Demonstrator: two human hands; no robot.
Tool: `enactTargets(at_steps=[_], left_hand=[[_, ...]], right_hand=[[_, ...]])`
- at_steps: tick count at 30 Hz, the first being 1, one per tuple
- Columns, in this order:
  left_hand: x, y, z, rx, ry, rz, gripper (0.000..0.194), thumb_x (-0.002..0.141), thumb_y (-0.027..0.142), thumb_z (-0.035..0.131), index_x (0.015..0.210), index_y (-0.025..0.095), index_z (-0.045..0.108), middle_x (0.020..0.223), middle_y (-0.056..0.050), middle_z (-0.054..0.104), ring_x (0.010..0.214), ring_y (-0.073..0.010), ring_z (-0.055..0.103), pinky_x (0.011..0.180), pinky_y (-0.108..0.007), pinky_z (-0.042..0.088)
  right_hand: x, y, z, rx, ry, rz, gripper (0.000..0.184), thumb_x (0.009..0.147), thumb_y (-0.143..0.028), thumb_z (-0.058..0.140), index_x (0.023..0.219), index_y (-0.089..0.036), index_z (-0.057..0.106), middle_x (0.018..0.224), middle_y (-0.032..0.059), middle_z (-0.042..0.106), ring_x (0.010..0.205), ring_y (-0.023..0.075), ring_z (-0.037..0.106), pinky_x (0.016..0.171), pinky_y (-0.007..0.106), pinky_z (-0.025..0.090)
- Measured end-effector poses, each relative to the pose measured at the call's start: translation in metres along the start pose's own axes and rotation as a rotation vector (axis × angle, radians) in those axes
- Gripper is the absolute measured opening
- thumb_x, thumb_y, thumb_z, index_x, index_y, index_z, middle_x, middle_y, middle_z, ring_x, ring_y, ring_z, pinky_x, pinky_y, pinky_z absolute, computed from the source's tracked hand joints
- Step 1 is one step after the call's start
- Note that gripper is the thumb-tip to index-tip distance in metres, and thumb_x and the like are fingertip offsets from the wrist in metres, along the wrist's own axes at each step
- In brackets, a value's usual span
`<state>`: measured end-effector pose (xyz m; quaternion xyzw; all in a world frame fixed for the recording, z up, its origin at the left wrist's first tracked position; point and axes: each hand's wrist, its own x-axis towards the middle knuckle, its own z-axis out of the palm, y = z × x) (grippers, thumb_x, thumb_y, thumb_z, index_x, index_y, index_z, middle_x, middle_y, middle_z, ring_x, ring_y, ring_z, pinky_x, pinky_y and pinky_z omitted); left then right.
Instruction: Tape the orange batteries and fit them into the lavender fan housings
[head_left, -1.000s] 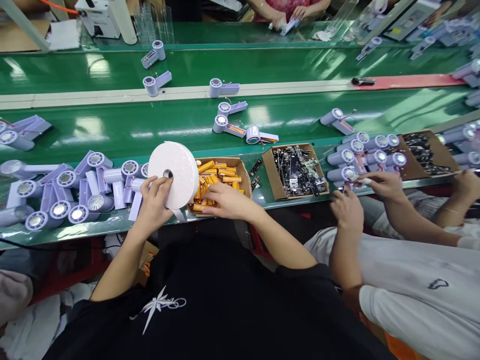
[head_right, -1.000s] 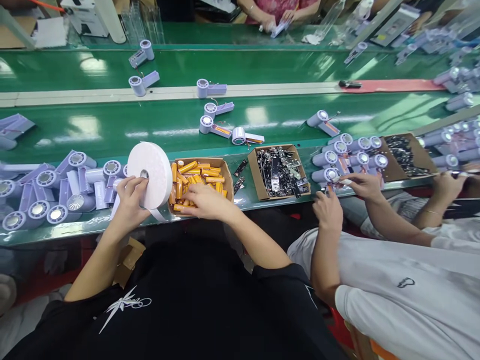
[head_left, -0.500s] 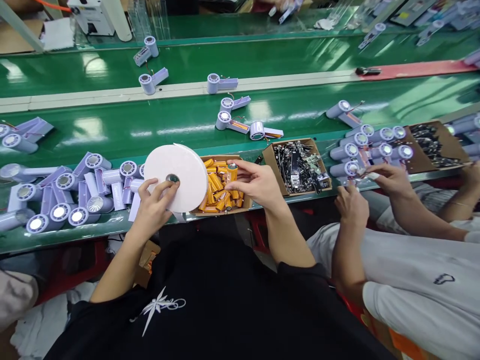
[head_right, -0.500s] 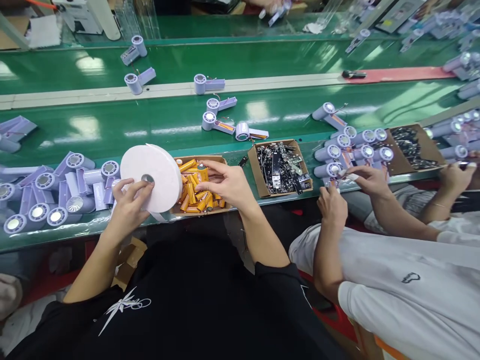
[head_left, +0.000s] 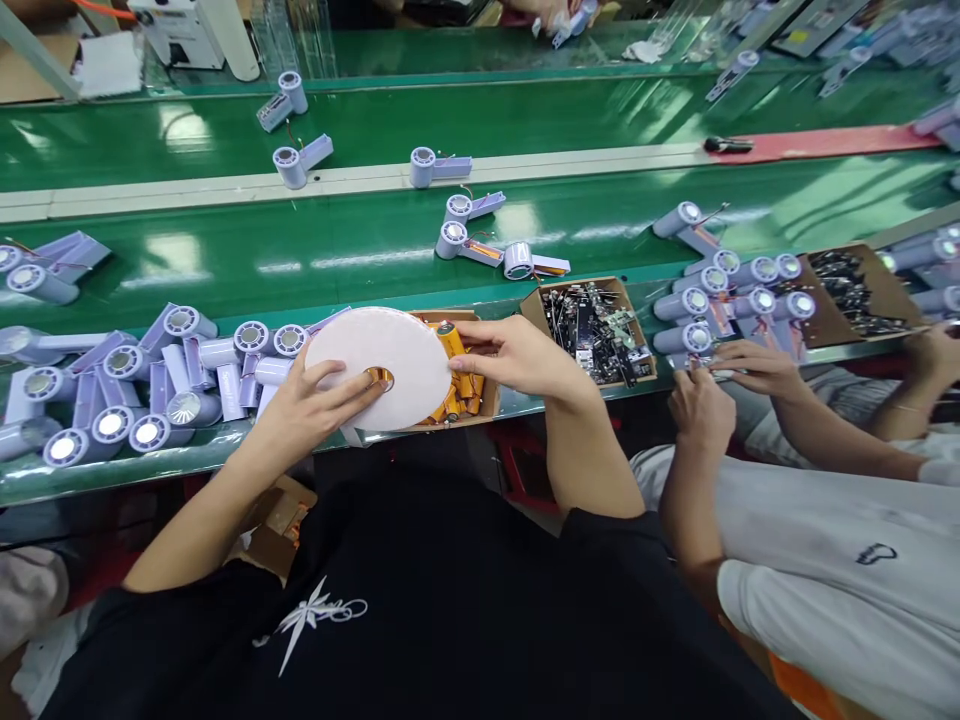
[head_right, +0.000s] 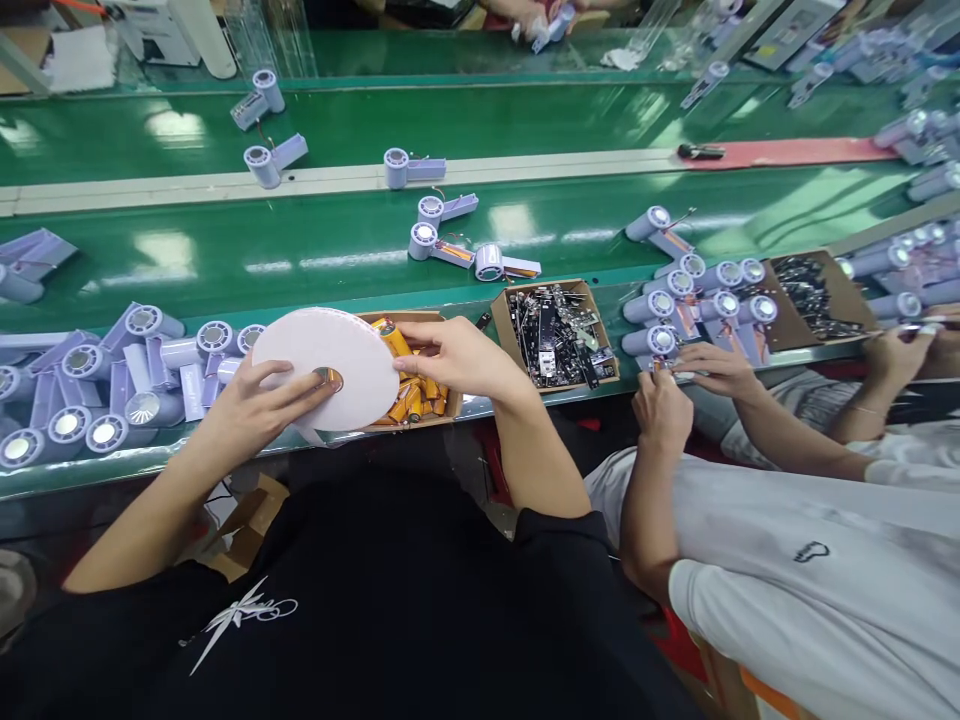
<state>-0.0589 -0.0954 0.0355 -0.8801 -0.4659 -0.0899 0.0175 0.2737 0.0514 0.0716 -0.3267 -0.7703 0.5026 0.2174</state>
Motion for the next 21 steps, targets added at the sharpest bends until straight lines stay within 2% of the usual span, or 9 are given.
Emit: enactTargets(at_steps=[3, 6, 9, 11, 13, 15, 17, 19, 21], left_hand=[[0.009, 0.004, -0.020, 0.040, 0.006, 0.042, 0.082, 0.105, 0.003, 0.051, 0.171, 0.050, 0.041, 0.150, 0.006, 0.072, 0.127, -0.0257, 0.064, 0.142, -0.074, 0.019], [0.012, 0.022, -0.024, 0.072, 0.054, 0.040, 0.089, 0.102, 0.001, 0.054, 0.173, 0.051, 0.037, 0.152, 0.005, 0.071, 0.124, -0.0277, 0.064, 0.142, -0.078, 0.006], [0.008, 0.044, -0.006, 0.026, 0.072, 0.000, 0.091, 0.097, 0.000, 0.064, 0.171, 0.048, 0.043, 0.146, 0.000, 0.075, 0.121, -0.0308, 0.064, 0.140, -0.082, 0.005], [0.005, 0.051, 0.009, -0.013, 0.052, 0.034, 0.087, 0.096, 0.000, 0.066, 0.169, 0.044, 0.048, 0.138, -0.001, 0.079, 0.114, -0.0291, 0.065, 0.140, -0.081, 0.011], [0.005, 0.047, 0.015, -0.023, 0.041, 0.108, 0.083, 0.097, -0.002, 0.064, 0.167, 0.041, 0.051, 0.133, 0.001, 0.080, 0.110, -0.0255, 0.066, 0.141, -0.078, 0.012], [0.011, 0.036, 0.012, -0.013, 0.052, 0.193, 0.082, 0.098, -0.004, 0.059, 0.166, 0.040, 0.051, 0.133, 0.005, 0.080, 0.110, -0.0224, 0.067, 0.143, -0.074, 0.006], [0.020, 0.025, 0.003, 0.018, 0.070, 0.246, 0.082, 0.099, -0.004, 0.057, 0.168, 0.041, 0.049, 0.135, 0.007, 0.080, 0.110, -0.0210, 0.066, 0.144, -0.071, -0.003], [0.030, 0.023, -0.004, 0.064, 0.099, 0.224, 0.081, 0.101, 0.000, 0.058, 0.170, 0.042, 0.047, 0.137, 0.005, 0.079, 0.110, -0.0218, 0.065, 0.143, -0.072, -0.005], [0.037, 0.035, -0.004, 0.098, 0.145, 0.120, 0.079, 0.101, 0.006, 0.063, 0.170, 0.041, 0.048, 0.140, 0.000, 0.078, 0.111, -0.0244, 0.064, 0.141, -0.077, 0.001]], right_hand=[[-0.002, 0.003, -0.001, 0.184, -0.021, 0.085, 0.039, 0.080, -0.045, 0.096, 0.113, -0.023, 0.091, 0.104, 0.0023, 0.089, 0.101, 0.0316, 0.084, 0.089, 0.042, 0.071], [-0.008, 0.016, 0.027, 0.440, 0.243, 0.084, 0.053, 0.073, -0.051, 0.101, 0.116, -0.023, 0.090, 0.107, 0.0056, 0.089, 0.107, 0.0330, 0.084, 0.096, 0.047, 0.072], [-0.018, 0.039, 0.060, 0.609, 0.499, 0.112, 0.058, 0.072, -0.058, 0.101, 0.118, -0.024, 0.090, 0.112, 0.0070, 0.089, 0.110, 0.0317, 0.085, 0.101, 0.047, 0.071], [-0.025, 0.053, 0.064, 0.607, 0.422, 0.193, 0.056, 0.069, -0.057, 0.103, 0.111, -0.022, 0.091, 0.108, 0.0069, 0.089, 0.106, 0.0318, 0.085, 0.099, 0.046, 0.071], [-0.031, 0.061, 0.051, 0.555, 0.209, 0.260, 0.054, 0.067, -0.054, 0.104, 0.108, -0.021, 0.091, 0.100, 0.0060, 0.089, 0.102, 0.0319, 0.086, 0.097, 0.046, 0.072], [-0.032, 0.060, 0.028, 0.503, 0.030, 0.280, 0.050, 0.071, -0.051, 0.102, 0.109, -0.021, 0.091, 0.096, 0.0044, 0.089, 0.100, 0.0310, 0.086, 0.096, 0.045, 0.072], [-0.028, 0.053, 0.013, 0.495, -0.001, 0.256, 0.047, 0.073, -0.047, 0.102, 0.109, -0.021, 0.091, 0.096, 0.0039, 0.089, 0.100, 0.0298, 0.085, 0.094, 0.043, 0.072], [-0.020, 0.042, 0.015, 0.563, 0.150, 0.187, 0.048, 0.072, -0.048, 0.103, 0.109, -0.020, 0.091, 0.098, 0.0054, 0.089, 0.097, 0.0278, 0.085, 0.091, 0.040, 0.072], [-0.014, 0.036, 0.032, 0.692, 0.454, 0.092, 0.051, 0.075, -0.056, 0.101, 0.109, -0.021, 0.089, 0.102, 0.0072, 0.088, 0.094, 0.0249, 0.084, 0.088, 0.038, 0.073]])
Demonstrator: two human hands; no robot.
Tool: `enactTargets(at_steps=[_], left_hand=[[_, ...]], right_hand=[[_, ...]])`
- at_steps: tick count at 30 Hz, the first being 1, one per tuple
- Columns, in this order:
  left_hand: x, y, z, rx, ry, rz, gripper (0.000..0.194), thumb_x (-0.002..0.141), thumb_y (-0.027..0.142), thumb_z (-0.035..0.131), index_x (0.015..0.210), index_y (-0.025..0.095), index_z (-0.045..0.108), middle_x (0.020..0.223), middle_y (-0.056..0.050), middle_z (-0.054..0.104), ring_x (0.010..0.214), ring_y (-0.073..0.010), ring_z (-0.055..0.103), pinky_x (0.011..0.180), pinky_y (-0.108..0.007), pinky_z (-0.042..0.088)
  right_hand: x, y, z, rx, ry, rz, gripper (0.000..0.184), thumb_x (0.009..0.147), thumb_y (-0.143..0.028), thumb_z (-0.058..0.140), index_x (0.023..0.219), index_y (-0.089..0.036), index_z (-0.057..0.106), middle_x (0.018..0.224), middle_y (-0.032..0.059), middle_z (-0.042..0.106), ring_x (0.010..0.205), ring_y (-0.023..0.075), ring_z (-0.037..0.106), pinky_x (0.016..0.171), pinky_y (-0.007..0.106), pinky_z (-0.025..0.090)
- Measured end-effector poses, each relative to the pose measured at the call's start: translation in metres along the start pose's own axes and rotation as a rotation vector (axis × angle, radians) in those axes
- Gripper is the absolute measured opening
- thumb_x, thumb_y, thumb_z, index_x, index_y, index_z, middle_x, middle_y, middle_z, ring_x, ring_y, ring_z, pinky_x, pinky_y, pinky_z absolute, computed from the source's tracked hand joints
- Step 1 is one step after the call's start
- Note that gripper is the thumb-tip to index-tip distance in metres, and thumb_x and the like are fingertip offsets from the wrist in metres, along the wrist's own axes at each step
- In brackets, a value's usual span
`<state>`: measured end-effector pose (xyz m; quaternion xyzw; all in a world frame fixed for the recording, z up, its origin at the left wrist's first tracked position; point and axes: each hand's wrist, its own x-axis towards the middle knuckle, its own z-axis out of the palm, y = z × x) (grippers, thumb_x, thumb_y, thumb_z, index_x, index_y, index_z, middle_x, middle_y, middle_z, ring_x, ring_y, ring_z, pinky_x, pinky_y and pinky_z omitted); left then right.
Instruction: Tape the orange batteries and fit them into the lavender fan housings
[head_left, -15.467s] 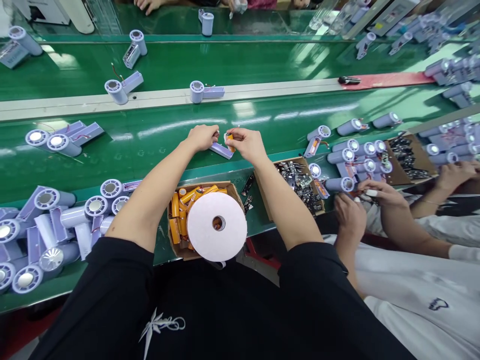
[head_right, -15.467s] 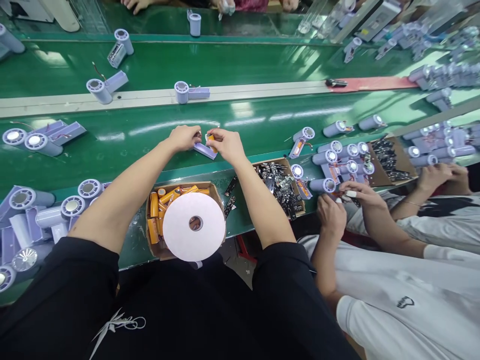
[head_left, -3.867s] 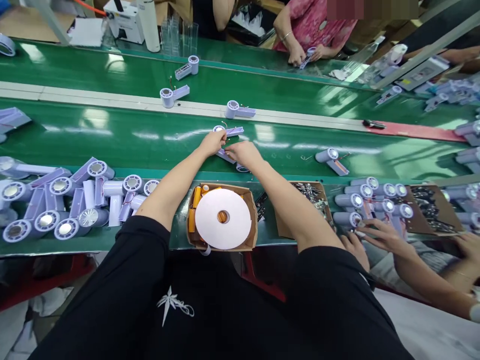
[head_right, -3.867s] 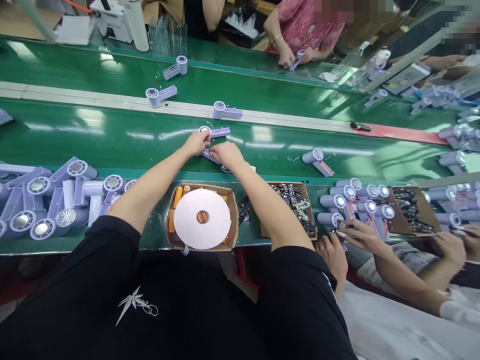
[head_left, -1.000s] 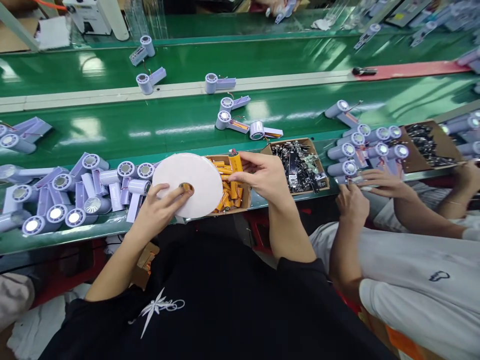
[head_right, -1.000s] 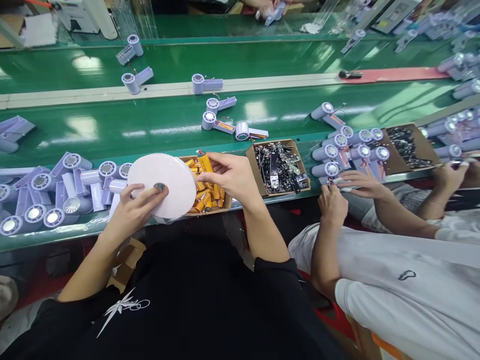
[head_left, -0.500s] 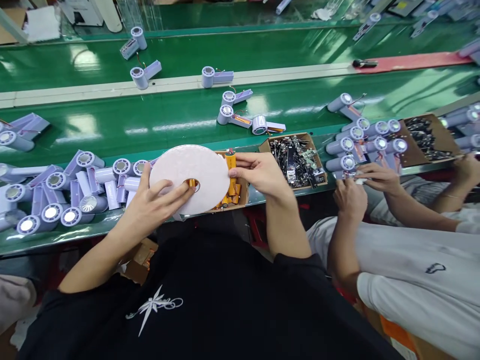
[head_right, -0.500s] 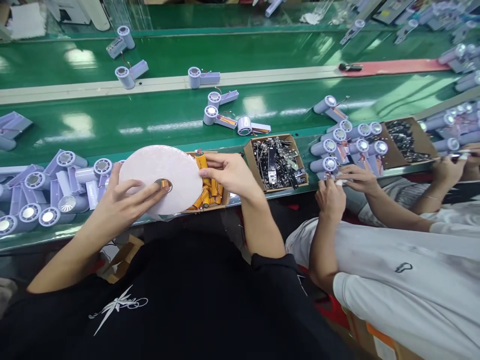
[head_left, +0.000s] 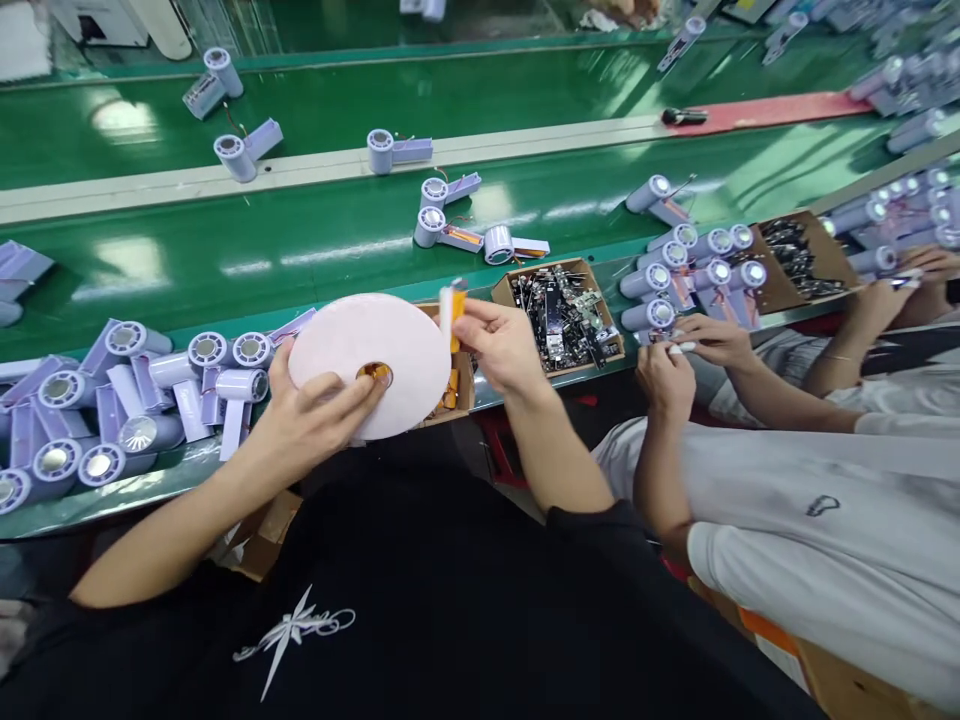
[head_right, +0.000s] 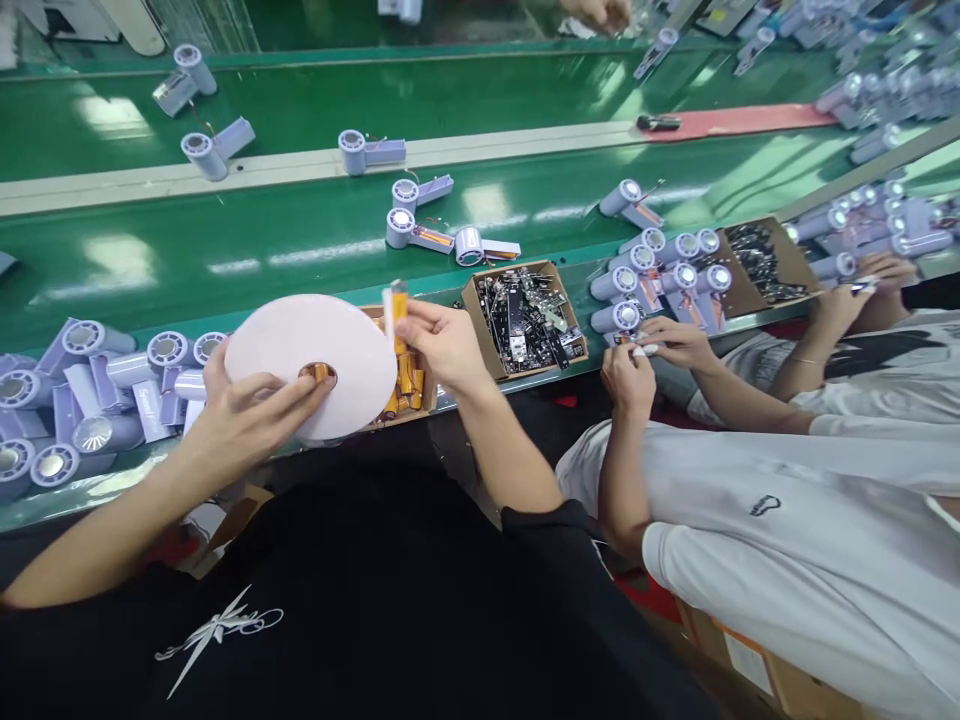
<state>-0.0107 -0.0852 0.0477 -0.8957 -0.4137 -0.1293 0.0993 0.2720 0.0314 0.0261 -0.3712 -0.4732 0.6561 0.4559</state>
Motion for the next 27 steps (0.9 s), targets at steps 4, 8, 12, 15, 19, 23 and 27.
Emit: enactTargets(at_steps=[4, 8, 12, 15, 19, 23, 27], left_hand=[[0.000, 0.045, 0.016, -0.006, 0.076, -0.093, 0.065, 0.099, 0.012, 0.072, 0.159, 0.032, 0.064, 0.132, -0.005, 0.081, 0.102, -0.0248, 0.061, 0.138, -0.077, 0.011], [-0.003, 0.035, 0.024, -0.102, -0.077, 0.044, 0.067, 0.091, 0.018, 0.084, 0.154, 0.034, 0.068, 0.139, -0.004, 0.079, 0.108, -0.0260, 0.065, 0.139, -0.069, 0.017], [0.053, -0.055, 0.024, -0.366, -0.491, 0.111, 0.087, 0.076, 0.056, 0.095, 0.156, 0.037, 0.066, 0.157, -0.006, 0.070, 0.149, -0.0430, 0.054, 0.131, -0.062, 0.036], [0.151, -0.119, 0.047, -0.543, -0.580, 0.059, 0.059, 0.097, 0.063, 0.073, 0.148, 0.033, 0.072, 0.147, -0.007, 0.076, 0.134, -0.0306, 0.069, 0.115, -0.041, 0.051], [0.309, -0.145, 0.119, -0.277, -0.339, -0.412, 0.058, 0.107, 0.050, 0.057, 0.159, 0.024, 0.062, 0.158, -0.015, 0.066, 0.144, -0.0353, 0.060, 0.117, -0.047, 0.051], [0.411, -0.141, 0.174, -0.231, -0.442, -0.531, 0.061, 0.098, 0.041, 0.070, 0.154, 0.016, 0.067, 0.155, -0.025, 0.064, 0.142, -0.0429, 0.061, 0.112, -0.053, 0.055], [0.420, -0.169, 0.176, -0.238, -0.425, -0.466, 0.059, 0.090, 0.030, 0.073, 0.148, 0.019, 0.072, 0.148, -0.021, 0.069, 0.137, -0.0391, 0.065, 0.115, -0.049, 0.054]], right_hand=[[-0.001, 0.021, 0.006, 0.232, 0.394, -0.197, 0.052, 0.081, -0.061, 0.096, 0.114, -0.023, 0.083, 0.112, 0.0080, 0.087, 0.103, 0.0245, 0.084, 0.089, 0.036, 0.073], [0.008, 0.014, -0.055, 0.248, 0.623, -0.399, 0.046, 0.081, -0.055, 0.097, 0.111, -0.026, 0.078, 0.116, 0.0031, 0.083, 0.111, 0.0183, 0.081, 0.092, 0.028, 0.070], [-0.015, 0.020, -0.093, 0.259, 0.693, -0.375, 0.056, 0.080, -0.051, 0.099, 0.127, -0.033, 0.074, 0.115, -0.0005, 0.081, 0.103, 0.0146, 0.081, 0.091, 0.027, 0.069], [-0.045, 0.045, -0.090, 0.246, 0.697, -0.276, 0.061, 0.076, -0.050, 0.102, 0.127, -0.034, 0.072, 0.109, 0.0012, 0.083, 0.097, 0.0189, 0.084, 0.086, 0.033, 0.072], [-0.061, 0.063, -0.075, 0.194, 0.728, -0.255, 0.063, 0.078, -0.047, 0.103, 0.129, -0.033, 0.069, 0.107, 0.0053, 0.086, 0.093, 0.0254, 0.086, 0.086, 0.044, 0.074], [-0.056, 0.060, -0.061, 0.138, 0.667, -0.256, 0.057, 0.084, -0.044, 0.099, 0.131, -0.032, 0.070, 0.104, 0.0056, 0.088, 0.088, 0.0269, 0.088, 0.088, 0.049, 0.075], [-0.053, 0.057, -0.064, 0.066, 0.617, -0.285, 0.047, 0.088, -0.040, 0.096, 0.127, -0.030, 0.070, 0.103, 0.0057, 0.089, 0.088, 0.0283, 0.088, 0.087, 0.050, 0.075]])
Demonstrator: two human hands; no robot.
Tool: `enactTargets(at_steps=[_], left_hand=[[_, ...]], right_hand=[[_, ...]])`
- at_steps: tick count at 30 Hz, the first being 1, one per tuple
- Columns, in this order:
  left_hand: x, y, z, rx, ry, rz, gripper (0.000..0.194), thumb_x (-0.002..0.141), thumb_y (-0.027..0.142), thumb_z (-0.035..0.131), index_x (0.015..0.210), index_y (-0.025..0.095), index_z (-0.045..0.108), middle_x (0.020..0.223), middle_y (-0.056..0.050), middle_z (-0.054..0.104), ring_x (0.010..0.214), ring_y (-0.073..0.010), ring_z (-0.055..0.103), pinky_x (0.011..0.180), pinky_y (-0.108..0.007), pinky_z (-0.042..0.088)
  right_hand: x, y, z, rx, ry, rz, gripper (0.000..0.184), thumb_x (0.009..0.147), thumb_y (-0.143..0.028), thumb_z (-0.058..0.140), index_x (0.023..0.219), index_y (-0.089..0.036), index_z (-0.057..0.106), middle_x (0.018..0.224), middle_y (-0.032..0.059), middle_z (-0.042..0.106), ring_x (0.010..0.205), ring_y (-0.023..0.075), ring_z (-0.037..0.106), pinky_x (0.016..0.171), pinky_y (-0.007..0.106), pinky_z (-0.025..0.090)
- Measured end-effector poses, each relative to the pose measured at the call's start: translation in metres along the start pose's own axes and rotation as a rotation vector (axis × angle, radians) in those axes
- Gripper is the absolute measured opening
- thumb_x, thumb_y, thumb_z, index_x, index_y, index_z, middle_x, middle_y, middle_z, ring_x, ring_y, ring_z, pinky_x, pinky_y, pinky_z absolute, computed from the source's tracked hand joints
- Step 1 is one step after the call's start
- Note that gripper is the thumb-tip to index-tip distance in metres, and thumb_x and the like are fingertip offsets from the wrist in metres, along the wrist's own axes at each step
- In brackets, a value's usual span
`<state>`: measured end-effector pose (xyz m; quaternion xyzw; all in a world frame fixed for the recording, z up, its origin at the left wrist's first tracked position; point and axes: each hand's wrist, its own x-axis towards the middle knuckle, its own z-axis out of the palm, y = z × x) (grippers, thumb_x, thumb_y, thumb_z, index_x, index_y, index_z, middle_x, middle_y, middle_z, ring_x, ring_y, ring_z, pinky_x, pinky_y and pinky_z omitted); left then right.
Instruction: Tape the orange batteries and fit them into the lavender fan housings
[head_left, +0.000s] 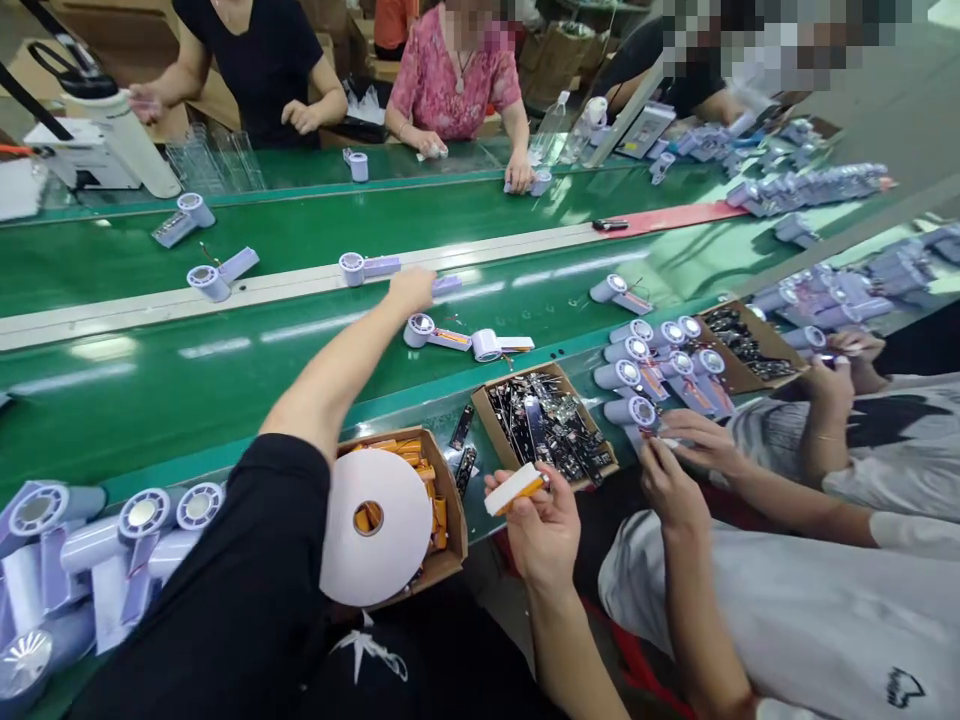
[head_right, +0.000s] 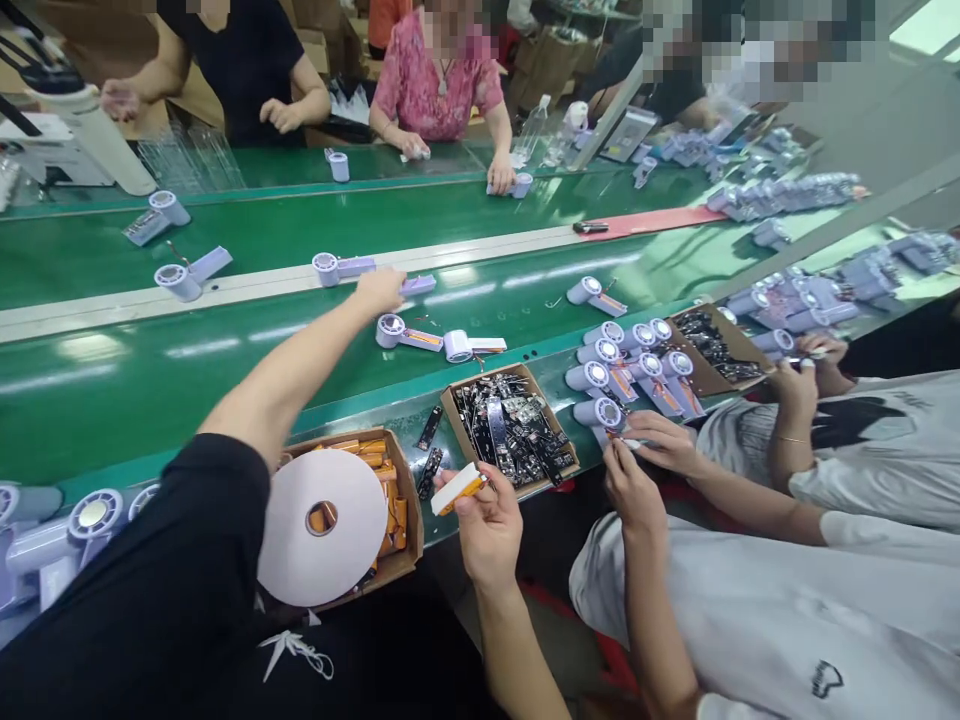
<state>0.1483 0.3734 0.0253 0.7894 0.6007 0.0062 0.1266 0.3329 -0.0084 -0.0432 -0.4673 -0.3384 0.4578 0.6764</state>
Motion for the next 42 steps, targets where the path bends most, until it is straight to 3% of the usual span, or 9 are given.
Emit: enactTargets(at_steps=[3, 6, 10, 13, 16, 20, 25, 33, 42], left_hand=[[-0.038, -0.069, -0.013, 0.064, 0.043, 0.119, 0.055, 0.094, 0.034, 0.067, 0.147, 0.022, 0.072, 0.147, -0.015, 0.070, 0.139, -0.0369, 0.064, 0.119, -0.048, 0.050], [-0.114, -0.155, -0.016, 0.171, -0.011, 0.219, 0.052, 0.097, 0.035, 0.062, 0.147, 0.027, 0.073, 0.148, -0.009, 0.068, 0.135, -0.0310, 0.065, 0.118, -0.042, 0.050], [-0.216, -0.216, 0.011, 0.291, -0.160, 0.176, 0.050, 0.094, 0.026, 0.064, 0.141, 0.033, 0.078, 0.159, -0.008, 0.060, 0.137, -0.0323, 0.059, 0.115, -0.042, 0.050], [-0.243, -0.223, 0.035, 0.212, -0.192, 0.169, 0.038, 0.091, 0.024, 0.067, 0.124, 0.030, 0.085, 0.146, -0.009, 0.071, 0.138, -0.0332, 0.058, 0.120, -0.046, 0.045], [-0.238, -0.224, 0.044, -0.089, -0.166, 0.212, 0.030, 0.096, 0.037, 0.064, 0.111, 0.025, 0.087, 0.127, -0.008, 0.081, 0.120, -0.0256, 0.068, 0.116, -0.040, 0.045], [-0.226, -0.224, 0.047, -0.288, -0.023, 0.063, 0.038, 0.097, 0.046, 0.060, 0.111, 0.025, 0.088, 0.111, -0.007, 0.086, 0.099, -0.0221, 0.073, 0.090, -0.031, 0.049], [-0.221, -0.216, 0.061, -0.315, 0.135, -0.132, 0.037, 0.098, 0.048, 0.063, 0.116, 0.029, 0.088, 0.117, -0.005, 0.087, 0.104, -0.0243, 0.075, 0.087, -0.031, 0.046], [-0.211, -0.203, 0.064, -0.297, 0.097, -0.128, 0.035, 0.099, 0.041, 0.061, 0.118, 0.029, 0.088, 0.118, -0.004, 0.087, 0.110, -0.0251, 0.075, 0.092, -0.033, 0.048], [-0.201, -0.189, 0.069, -0.319, 0.103, -0.169, 0.032, 0.099, 0.041, 0.064, 0.115, 0.030, 0.089, 0.115, -0.004, 0.086, 0.111, -0.0278, 0.074, 0.095, -0.035, 0.049]], right_hand=[[0.015, -0.005, -0.009, -0.062, -0.051, -0.001, 0.047, 0.087, -0.041, 0.097, 0.123, -0.028, 0.069, 0.097, 0.0068, 0.089, 0.086, 0.0303, 0.089, 0.081, 0.048, 0.076], [0.039, -0.015, -0.005, -0.099, -0.101, -0.053, 0.052, 0.082, -0.043, 0.100, 0.120, -0.027, 0.068, 0.093, 0.0049, 0.089, 0.084, 0.0302, 0.088, 0.078, 0.044, 0.076], [0.076, -0.024, 0.055, -0.140, -0.311, -0.140, 0.052, 0.081, -0.043, 0.100, 0.118, -0.029, 0.067, 0.097, 0.0017, 0.088, 0.093, 0.0288, 0.089, 0.083, 0.041, 0.075], [0.103, -0.011, 0.130, -0.183, -0.599, -0.136, 0.052, 0.082, -0.047, 0.097, 0.121, -0.029, 0.068, 0.103, 0.0022, 0.087, 0.100, 0.0258, 0.087, 0.088, 0.039, 0.073], [0.125, 0.020, 0.201, -0.302, -0.835, -0.098, 0.050, 0.084, -0.045, 0.091, 0.124, -0.025, 0.067, 0.104, 0.0032, 0.087, 0.098, 0.0242, 0.086, 0.092, 0.040, 0.070], [0.141, 0.061, 0.252, -0.601, -1.003, -0.095, 0.045, 0.088, -0.026, 0.082, 0.129, -0.016, 0.066, 0.107, 0.0090, 0.087, 0.102, 0.0264, 0.085, 0.096, 0.040, 0.065], [0.142, 0.080, 0.257, -0.987, -1.109, -0.233, 0.043, 0.099, -0.025, 0.074, 0.141, -0.016, 0.064, 0.114, 0.0118, 0.087, 0.113, 0.0269, 0.082, 0.101, 0.036, 0.058], [0.128, 0.076, 0.267, -1.687, -1.263, -0.435, 0.047, 0.113, -0.044, 0.058, 0.154, -0.020, 0.060, 0.129, 0.0230, 0.080, 0.118, 0.0379, 0.077, 0.098, 0.043, 0.055], [0.125, 0.091, 0.282, -1.706, -1.290, -0.439, 0.046, 0.113, -0.047, 0.057, 0.145, -0.019, 0.074, 0.135, 0.0232, 0.079, 0.121, 0.0377, 0.076, 0.099, 0.044, 0.055]])
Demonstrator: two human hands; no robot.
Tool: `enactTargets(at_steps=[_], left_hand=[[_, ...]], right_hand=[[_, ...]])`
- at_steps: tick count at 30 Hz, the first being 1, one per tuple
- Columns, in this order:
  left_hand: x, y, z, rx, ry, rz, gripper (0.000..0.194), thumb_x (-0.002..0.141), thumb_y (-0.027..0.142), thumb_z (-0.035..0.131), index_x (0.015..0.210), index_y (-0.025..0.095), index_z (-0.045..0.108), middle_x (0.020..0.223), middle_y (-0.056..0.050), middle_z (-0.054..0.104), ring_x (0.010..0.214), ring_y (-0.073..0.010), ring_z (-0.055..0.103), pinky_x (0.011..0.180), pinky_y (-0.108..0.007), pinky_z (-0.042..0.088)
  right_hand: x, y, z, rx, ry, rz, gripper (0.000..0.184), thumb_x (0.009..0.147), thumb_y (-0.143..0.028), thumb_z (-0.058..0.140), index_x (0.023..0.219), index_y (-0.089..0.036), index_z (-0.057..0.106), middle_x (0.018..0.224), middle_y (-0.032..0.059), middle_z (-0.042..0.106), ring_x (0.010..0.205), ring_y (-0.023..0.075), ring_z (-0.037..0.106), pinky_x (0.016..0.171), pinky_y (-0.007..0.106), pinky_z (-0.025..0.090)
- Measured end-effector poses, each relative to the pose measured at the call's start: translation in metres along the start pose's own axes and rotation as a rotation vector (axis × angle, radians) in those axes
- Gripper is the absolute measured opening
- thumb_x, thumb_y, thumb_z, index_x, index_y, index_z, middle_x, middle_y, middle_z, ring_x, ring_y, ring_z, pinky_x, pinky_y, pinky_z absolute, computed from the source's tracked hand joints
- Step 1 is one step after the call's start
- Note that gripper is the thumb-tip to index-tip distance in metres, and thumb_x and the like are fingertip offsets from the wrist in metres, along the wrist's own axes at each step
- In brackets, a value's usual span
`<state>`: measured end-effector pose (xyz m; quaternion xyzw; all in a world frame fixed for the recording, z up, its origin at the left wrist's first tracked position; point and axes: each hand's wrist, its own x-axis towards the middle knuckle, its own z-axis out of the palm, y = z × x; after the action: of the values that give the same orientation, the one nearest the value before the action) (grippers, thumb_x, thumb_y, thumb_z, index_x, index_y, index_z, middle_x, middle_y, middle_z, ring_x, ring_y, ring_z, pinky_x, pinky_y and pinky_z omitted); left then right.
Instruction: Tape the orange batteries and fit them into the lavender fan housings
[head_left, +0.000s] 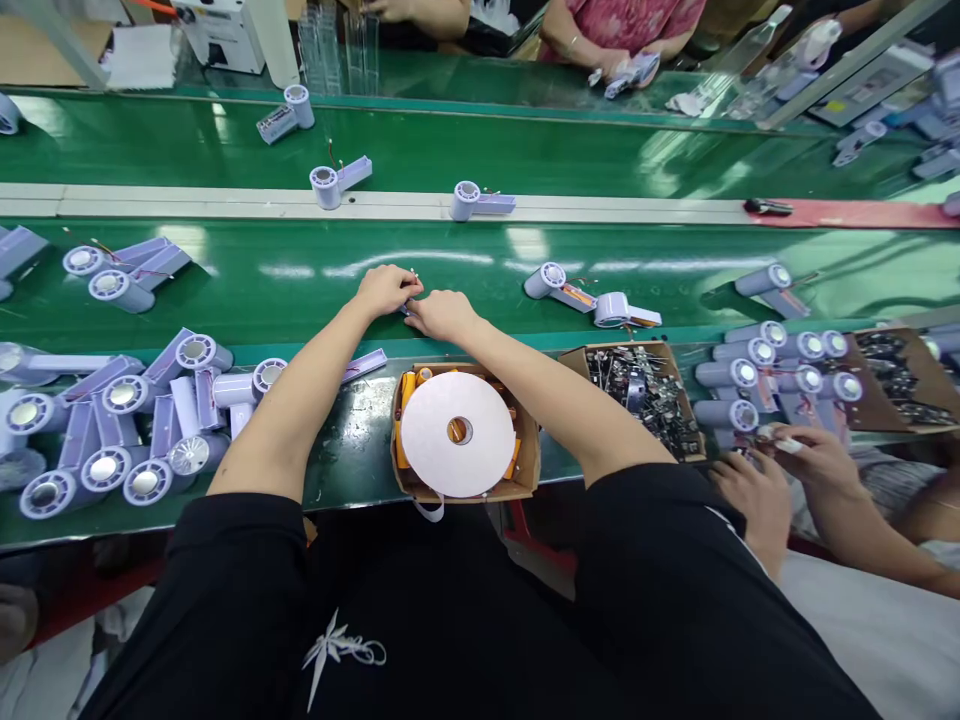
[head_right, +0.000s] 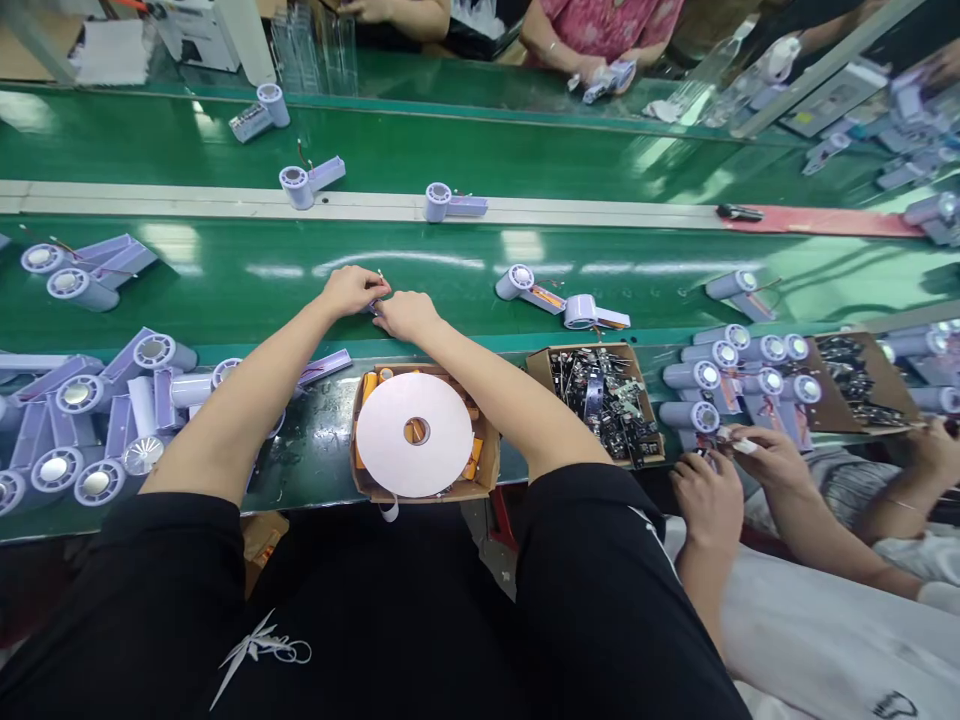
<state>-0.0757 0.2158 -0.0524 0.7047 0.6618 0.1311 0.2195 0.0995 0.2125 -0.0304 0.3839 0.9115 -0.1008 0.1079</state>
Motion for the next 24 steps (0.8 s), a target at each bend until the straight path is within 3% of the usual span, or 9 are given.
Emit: enactTargets(at_steps=[4, 6, 9, 12, 14, 17, 20, 22, 24], left_hand=[[0.007, 0.009, -0.003, 0.020, 0.021, -0.027, 0.036, 0.102, 0.041, 0.059, 0.119, 0.028, 0.088, 0.117, -0.007, 0.085, 0.111, -0.0293, 0.073, 0.097, -0.038, 0.051], [0.007, 0.022, -0.009, 0.072, 0.031, -0.058, 0.037, 0.104, 0.041, 0.056, 0.121, 0.027, 0.087, 0.120, -0.010, 0.084, 0.114, -0.0313, 0.072, 0.099, -0.040, 0.052], [-0.023, 0.053, -0.021, 0.233, 0.043, -0.078, 0.040, 0.105, 0.045, 0.058, 0.128, 0.025, 0.083, 0.123, -0.016, 0.082, 0.124, -0.0374, 0.070, 0.105, -0.047, 0.052], [-0.096, 0.083, -0.029, 0.263, -0.063, 0.194, 0.050, 0.104, 0.057, 0.062, 0.144, 0.029, 0.075, 0.131, -0.014, 0.079, 0.135, -0.0392, 0.067, 0.114, -0.051, 0.049], [-0.155, 0.090, -0.029, 0.205, -0.341, 0.580, 0.063, 0.098, 0.060, 0.071, 0.155, 0.036, 0.067, 0.152, -0.009, 0.072, 0.151, -0.0362, 0.057, 0.127, -0.049, 0.043], [-0.222, 0.087, -0.022, 0.287, -0.393, 0.735, 0.074, 0.091, 0.040, 0.081, 0.162, 0.035, 0.062, 0.162, -0.010, 0.065, 0.160, -0.0420, 0.046, 0.136, -0.063, 0.029], [-0.252, 0.086, -0.017, 0.300, -0.304, 0.688, 0.070, 0.091, 0.022, 0.075, 0.160, 0.034, 0.064, 0.155, -0.011, 0.070, 0.148, -0.0405, 0.055, 0.129, -0.064, 0.042], [-0.258, 0.093, -0.016, 0.280, -0.254, 0.643, 0.066, 0.093, 0.023, 0.073, 0.157, 0.033, 0.066, 0.147, -0.012, 0.074, 0.142, -0.0394, 0.057, 0.123, -0.061, 0.050], [-0.257, 0.103, -0.015, 0.319, -0.217, 0.579, 0.066, 0.094, 0.028, 0.074, 0.159, 0.031, 0.063, 0.152, -0.015, 0.070, 0.147, -0.0433, 0.051, 0.124, -0.067, 0.048]], right_hand=[[0.000, 0.015, -0.016, 0.266, 0.143, 0.050, 0.045, 0.115, -0.047, 0.052, 0.123, -0.019, 0.086, 0.119, 0.0137, 0.085, 0.109, 0.0310, 0.076, 0.097, 0.038, 0.051], [-0.023, 0.027, -0.033, 0.422, 0.305, 0.062, 0.045, 0.114, -0.045, 0.053, 0.113, -0.016, 0.087, 0.110, 0.0107, 0.085, 0.102, 0.0270, 0.075, 0.096, 0.036, 0.051], [-0.105, 0.042, -0.048, 0.651, 0.592, 0.055, 0.045, 0.111, -0.051, 0.057, 0.109, -0.017, 0.086, 0.104, 0.0071, 0.085, 0.098, 0.0231, 0.074, 0.096, 0.036, 0.054], [-0.224, 0.037, -0.031, 0.872, 0.776, 0.104, 0.044, 0.109, -0.057, 0.061, 0.098, -0.024, 0.087, 0.097, 0.0035, 0.085, 0.095, 0.0220, 0.078, 0.092, 0.037, 0.061], [-0.296, 0.020, 0.001, 1.004, 0.713, 0.126, 0.042, 0.107, -0.055, 0.066, 0.086, -0.025, 0.087, 0.085, 0.0032, 0.085, 0.078, 0.0205, 0.079, 0.079, 0.035, 0.065], [-0.361, -0.016, 0.055, 1.213, 0.551, 0.207, 0.037, 0.103, -0.051, 0.072, 0.084, -0.023, 0.086, 0.077, 0.0049, 0.084, 0.063, 0.0200, 0.078, 0.064, 0.032, 0.065], [-0.372, -0.053, 0.089, 1.409, 0.396, 0.278, 0.034, 0.099, -0.051, 0.075, 0.102, -0.020, 0.086, 0.084, 0.0071, 0.086, 0.061, 0.0191, 0.078, 0.056, 0.028, 0.062], [-0.359, -0.073, 0.095, 1.453, 0.289, 0.258, 0.038, 0.096, -0.052, 0.078, 0.114, -0.019, 0.084, 0.088, 0.0069, 0.087, 0.062, 0.0178, 0.078, 0.057, 0.026, 0.061], [-0.341, -0.086, 0.093, 1.392, 0.205, 0.219, 0.039, 0.093, -0.053, 0.082, 0.114, -0.019, 0.082, 0.086, 0.0051, 0.085, 0.063, 0.0164, 0.076, 0.060, 0.026, 0.059]])
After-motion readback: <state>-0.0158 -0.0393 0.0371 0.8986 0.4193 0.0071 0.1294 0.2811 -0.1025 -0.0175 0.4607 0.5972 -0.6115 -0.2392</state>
